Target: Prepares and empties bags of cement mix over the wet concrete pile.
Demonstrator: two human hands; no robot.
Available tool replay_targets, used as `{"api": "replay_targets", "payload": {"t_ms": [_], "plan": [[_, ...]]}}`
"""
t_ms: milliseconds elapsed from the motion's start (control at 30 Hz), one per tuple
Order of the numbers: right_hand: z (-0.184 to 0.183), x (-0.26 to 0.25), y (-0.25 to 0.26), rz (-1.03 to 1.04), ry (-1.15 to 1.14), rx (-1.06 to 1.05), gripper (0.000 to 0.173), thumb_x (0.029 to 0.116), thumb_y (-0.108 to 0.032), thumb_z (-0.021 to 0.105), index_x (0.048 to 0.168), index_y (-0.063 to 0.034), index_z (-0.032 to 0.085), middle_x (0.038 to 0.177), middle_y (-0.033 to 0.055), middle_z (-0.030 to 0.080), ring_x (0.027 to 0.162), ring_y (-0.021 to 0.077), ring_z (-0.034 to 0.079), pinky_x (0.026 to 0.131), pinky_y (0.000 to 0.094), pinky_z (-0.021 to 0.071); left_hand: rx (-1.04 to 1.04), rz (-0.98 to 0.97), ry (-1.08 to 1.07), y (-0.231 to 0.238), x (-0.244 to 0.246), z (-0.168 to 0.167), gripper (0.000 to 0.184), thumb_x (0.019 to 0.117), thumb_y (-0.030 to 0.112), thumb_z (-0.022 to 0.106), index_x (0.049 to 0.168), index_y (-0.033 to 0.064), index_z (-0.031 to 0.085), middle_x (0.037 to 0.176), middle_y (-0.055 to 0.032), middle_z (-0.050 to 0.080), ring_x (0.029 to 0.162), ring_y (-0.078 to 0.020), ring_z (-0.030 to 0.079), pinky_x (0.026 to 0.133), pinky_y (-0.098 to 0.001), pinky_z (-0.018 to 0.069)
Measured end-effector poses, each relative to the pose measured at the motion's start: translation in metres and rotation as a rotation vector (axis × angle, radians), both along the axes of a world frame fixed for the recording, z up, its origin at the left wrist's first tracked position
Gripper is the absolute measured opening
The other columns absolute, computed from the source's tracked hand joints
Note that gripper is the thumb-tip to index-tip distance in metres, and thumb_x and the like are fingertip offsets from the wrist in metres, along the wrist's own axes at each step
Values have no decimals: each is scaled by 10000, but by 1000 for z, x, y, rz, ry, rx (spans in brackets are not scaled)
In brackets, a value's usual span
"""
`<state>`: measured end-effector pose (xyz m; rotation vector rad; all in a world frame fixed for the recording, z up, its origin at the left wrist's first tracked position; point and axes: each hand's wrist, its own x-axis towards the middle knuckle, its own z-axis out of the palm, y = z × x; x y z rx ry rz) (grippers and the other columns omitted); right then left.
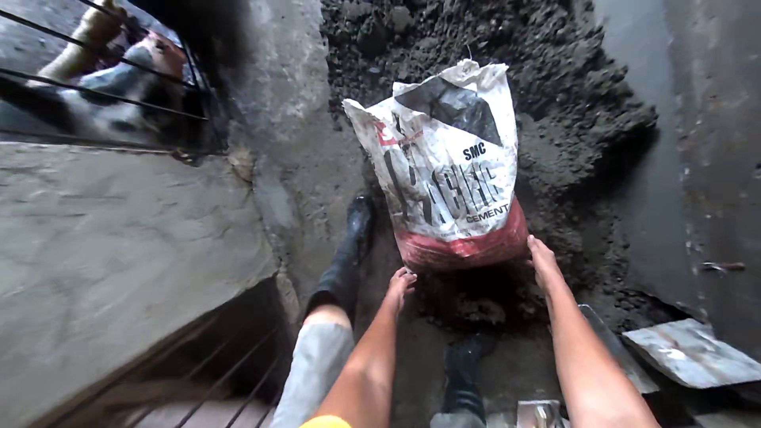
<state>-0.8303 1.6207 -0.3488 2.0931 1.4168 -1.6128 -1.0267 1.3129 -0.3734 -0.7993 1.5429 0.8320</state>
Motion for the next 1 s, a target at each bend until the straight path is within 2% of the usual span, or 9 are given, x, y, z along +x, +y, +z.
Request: {"api": "replay_targets", "payload": {"t_ms": [133, 233, 433, 533, 667, 733, 800, 867, 1000], "plan": [[-6, -1, 0, -137, 3, -64, 604, 1105, -484, 380, 1483, -31, 512, 1519, 200, 505, 1376, 308, 515, 1104, 523, 438, -22, 295, -34, -2, -1, -7, 352, 1079, 242, 426, 1347, 39, 530, 1232, -169, 621, 1073, -297, 624, 883, -495, 518], [-15, -3, -3, -291, 40, -101, 632, 1093, -515, 389, 1460, -15, 509, 1448, 203, 558, 1277, 295, 590, 1027, 494, 511, -41, 339, -58, -1, -1, -13, 562, 1132, 435, 284, 1493, 31, 434, 1399, -219, 568, 1213, -349, 594, 967, -544, 495], [-23, -7, 3, -440, 78, -216, 633, 1070, -586, 358, 1468, -115, 499, 1388, 172, 594, 1190, 311, 622, 916, 530, 542, -95, 329, -172, 10, -4, -35, 683, 1096, 577, 274, 1530, 62, 388, 1493, -228, 495, 1282, -371, 555, 1008, -547, 484], [-27, -8, 5, -480, 68, -202, 574, 1071, -536, 408, 1418, -97, 538, 1307, 167, 632, 1126, 297, 643, 884, 520, 553, -74, 350, -194, 13, -1, -40, 749, 1065, 658, 222, 1566, 116, 353, 1523, -227, 467, 1283, -388, 547, 990, -566, 487], [-31, -14, 1, -567, 68, -150, 492, 1082, -447, 443, 1386, -79, 565, 1268, 152, 649, 1095, 264, 650, 883, 492, 552, -127, 352, -93, 18, 4, -42, 639, 1113, 536, 259, 1517, 64, 412, 1462, -224, 517, 1208, -353, 586, 954, -510, 512], [-30, -19, -1, -613, 63, -115, 452, 1085, -404, 453, 1375, -78, 574, 1264, 143, 650, 1102, 251, 645, 894, 485, 546, -166, 316, -27, 23, 7, -40, 576, 1132, 459, 290, 1459, 21, 470, 1365, -229, 569, 1097, -321, 612, 897, -468, 526], [-28, -24, -2, -625, 43, -80, 425, 1084, -375, 464, 1345, -66, 595, 1245, 136, 656, 1098, 237, 640, 898, 468, 539, -186, 265, 48, 26, 11, -40, 517, 1138, 416, 313, 1313, -3, 560, 1082, -181, 620, 841, -243, 591, 729, -391, 513], [-25, -28, -6, -604, 14, -44, 411, 1082, -354, 472, 1319, -50, 615, 1233, 134, 666, 1094, 229, 646, 913, 456, 533, -188, 189, 131, 21, 14, -43, 472, 1141, 372, 343, 1167, -16, 609, 857, -118, 582, 661, -182, 529, 605, -338, 476], [-13, -38, -10, -503, -53, 21, 419, 1100, -330, 446, 1309, -11, 621, 1267, 155, 654, 1150, 233, 626, 972, 455, 504, -164, 13, 265, 19, 5, -34, 466, 1141, 311, 376, 1089, -58, 657, 847, -135, 579, 672, -182, 505, 622, -347, 462]]}}
